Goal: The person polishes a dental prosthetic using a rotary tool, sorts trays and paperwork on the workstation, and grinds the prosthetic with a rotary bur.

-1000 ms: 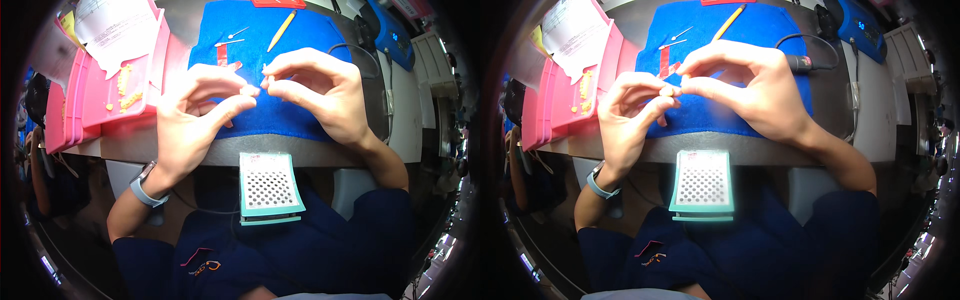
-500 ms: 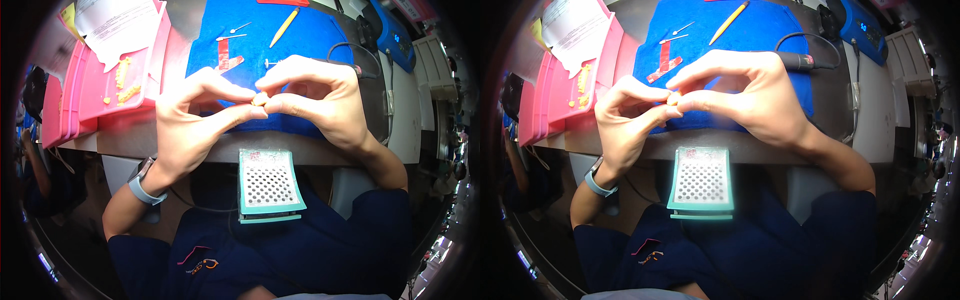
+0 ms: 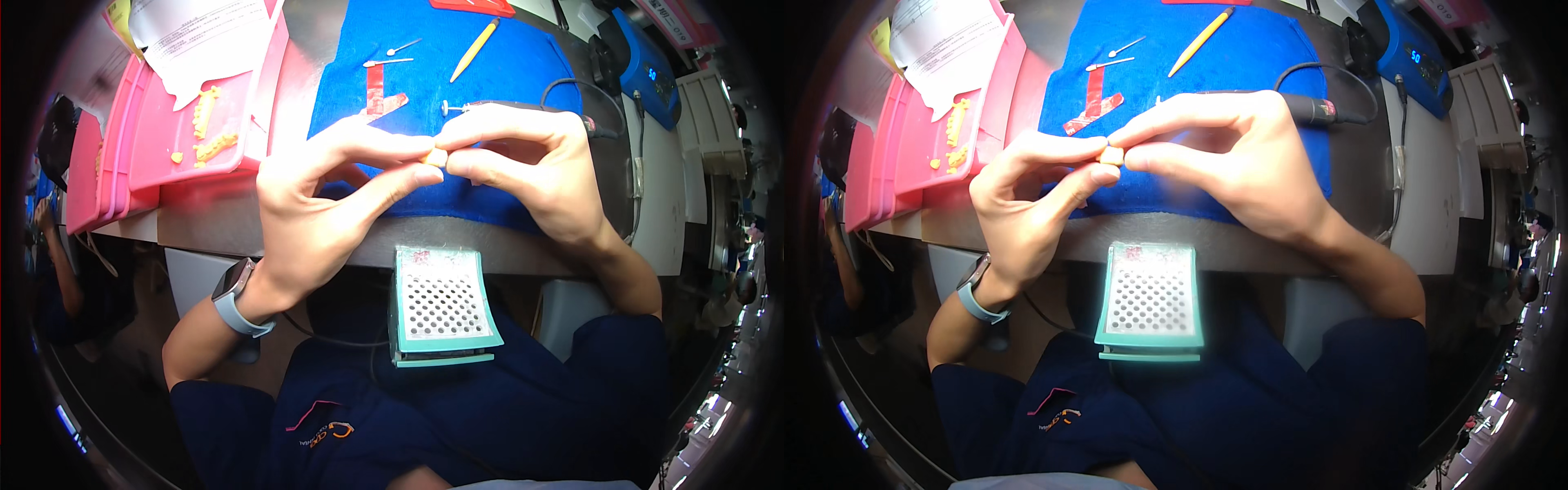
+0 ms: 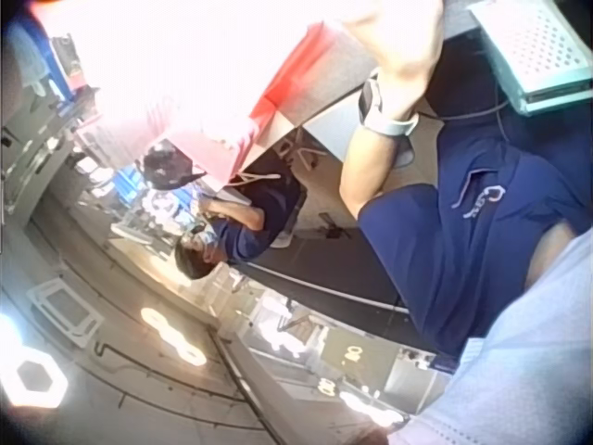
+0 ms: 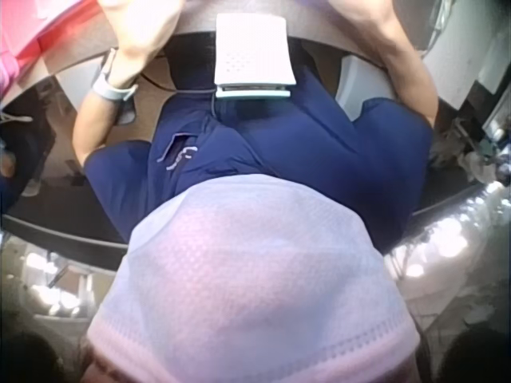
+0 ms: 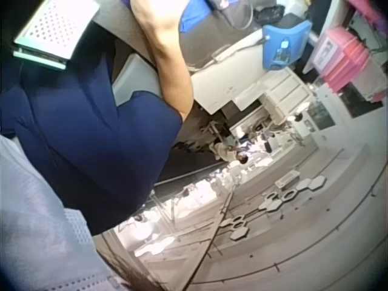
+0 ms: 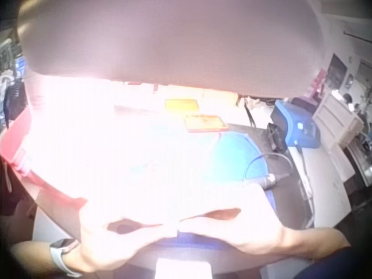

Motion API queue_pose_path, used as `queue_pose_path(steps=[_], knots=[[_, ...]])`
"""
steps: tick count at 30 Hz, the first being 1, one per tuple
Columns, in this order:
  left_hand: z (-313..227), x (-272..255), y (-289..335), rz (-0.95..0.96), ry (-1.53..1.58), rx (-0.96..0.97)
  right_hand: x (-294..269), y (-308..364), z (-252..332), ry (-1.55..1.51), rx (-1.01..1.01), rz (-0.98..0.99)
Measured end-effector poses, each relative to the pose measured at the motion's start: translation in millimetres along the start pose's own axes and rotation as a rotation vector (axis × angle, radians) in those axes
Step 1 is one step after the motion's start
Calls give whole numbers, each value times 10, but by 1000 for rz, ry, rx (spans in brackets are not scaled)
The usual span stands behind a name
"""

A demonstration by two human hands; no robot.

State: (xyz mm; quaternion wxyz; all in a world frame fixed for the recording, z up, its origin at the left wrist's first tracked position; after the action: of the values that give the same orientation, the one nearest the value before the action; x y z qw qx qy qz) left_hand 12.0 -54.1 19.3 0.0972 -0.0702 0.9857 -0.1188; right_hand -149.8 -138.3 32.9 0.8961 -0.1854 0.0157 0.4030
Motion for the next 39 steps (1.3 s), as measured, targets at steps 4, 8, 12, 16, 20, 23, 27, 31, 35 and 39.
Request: queue_pose_path(steps=[4, 8, 12, 16, 20, 23, 27, 31, 35, 39], knots=[[-26, 18, 15, 1, 15, -8, -8, 30, 114, 192, -242, -18], [-35, 19, 19, 46, 19, 45, 24, 13, 279, 377, -464, -9], [-22, 30, 19, 73, 47, 142, 81, 71, 408, 576, -646, 32], [-24, 58, 49, -42, 118, 35, 113, 140, 438, 650, -777, 4], [-56, 42, 87, -45, 112, 77, 115, 175, 423, 669, -863, 19], [-67, 23, 82, -32, 95, 74, 123, 188, 435, 701, -902, 52], [-57, 28, 76, -16, 100, 82, 129, 181, 447, 769, -1018, 102], [-74, 39, 62, 8, 81, 115, 135, 196, 455, 815, -1142, 85], [-83, 40, 73, 13, 111, 149, 150, 225, 487, 875, -1237, 75], [-90, 55, 55, 22, 73, 178, 140, 238, 499, 876, -1189, 75]])
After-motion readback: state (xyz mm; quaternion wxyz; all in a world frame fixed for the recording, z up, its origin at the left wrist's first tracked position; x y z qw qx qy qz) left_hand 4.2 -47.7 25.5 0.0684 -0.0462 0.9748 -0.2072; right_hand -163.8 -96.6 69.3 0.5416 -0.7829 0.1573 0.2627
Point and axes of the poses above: each hand's wrist, its own y-axis away from the middle knuckle, its own x-axis out of the palm, z = x × y, the point moved 6 cm from there along -y, towards the middle knuckle, and after that the axes turned 10 degrees about -x, right-handed, at the moved point
